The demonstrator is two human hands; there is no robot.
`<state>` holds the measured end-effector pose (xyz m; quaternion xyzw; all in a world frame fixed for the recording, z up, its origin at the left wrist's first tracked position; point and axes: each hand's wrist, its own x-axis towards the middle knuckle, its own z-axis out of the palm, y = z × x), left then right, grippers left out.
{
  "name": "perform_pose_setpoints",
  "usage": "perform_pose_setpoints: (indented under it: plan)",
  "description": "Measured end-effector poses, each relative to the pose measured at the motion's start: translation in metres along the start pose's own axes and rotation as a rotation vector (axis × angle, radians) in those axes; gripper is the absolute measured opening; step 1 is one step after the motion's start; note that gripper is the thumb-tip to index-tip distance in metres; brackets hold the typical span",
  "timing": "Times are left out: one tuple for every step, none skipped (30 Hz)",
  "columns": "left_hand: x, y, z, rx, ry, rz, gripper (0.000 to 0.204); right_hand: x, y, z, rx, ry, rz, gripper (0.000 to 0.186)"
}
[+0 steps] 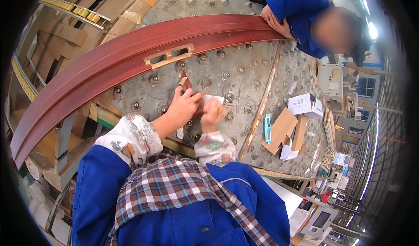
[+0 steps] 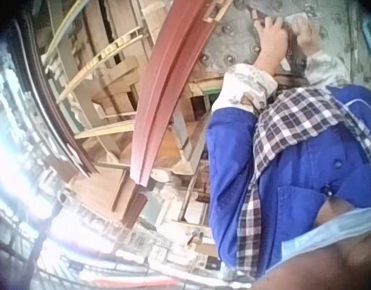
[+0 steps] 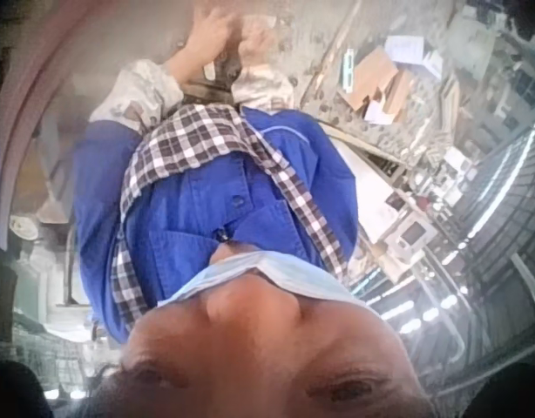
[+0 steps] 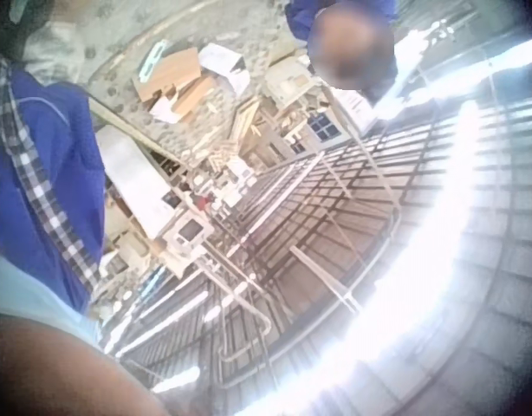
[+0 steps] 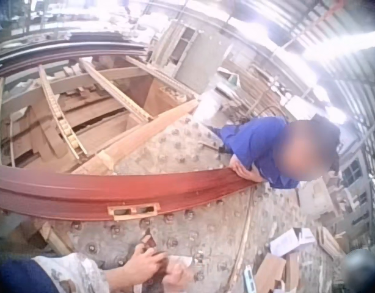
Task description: The person uses a small metal scraper to smooth the edges of small wooden pieces, then fits each piece into a slot on a long reddish-brown curved wooden frame. The person repeats this process for multiple pieces, checking fit and adjusting as needed.
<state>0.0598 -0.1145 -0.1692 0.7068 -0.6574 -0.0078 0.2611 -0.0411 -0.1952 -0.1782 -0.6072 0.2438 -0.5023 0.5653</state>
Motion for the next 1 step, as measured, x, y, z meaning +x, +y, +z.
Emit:
perform_pose_setpoints:
  plan:
    - [0.0046,0.0003,-0.0023,-0.007,-0.069,-0.034,0.027,0.0086,0.0047,-0.0027,0.079,0.076,0.133,0.034]
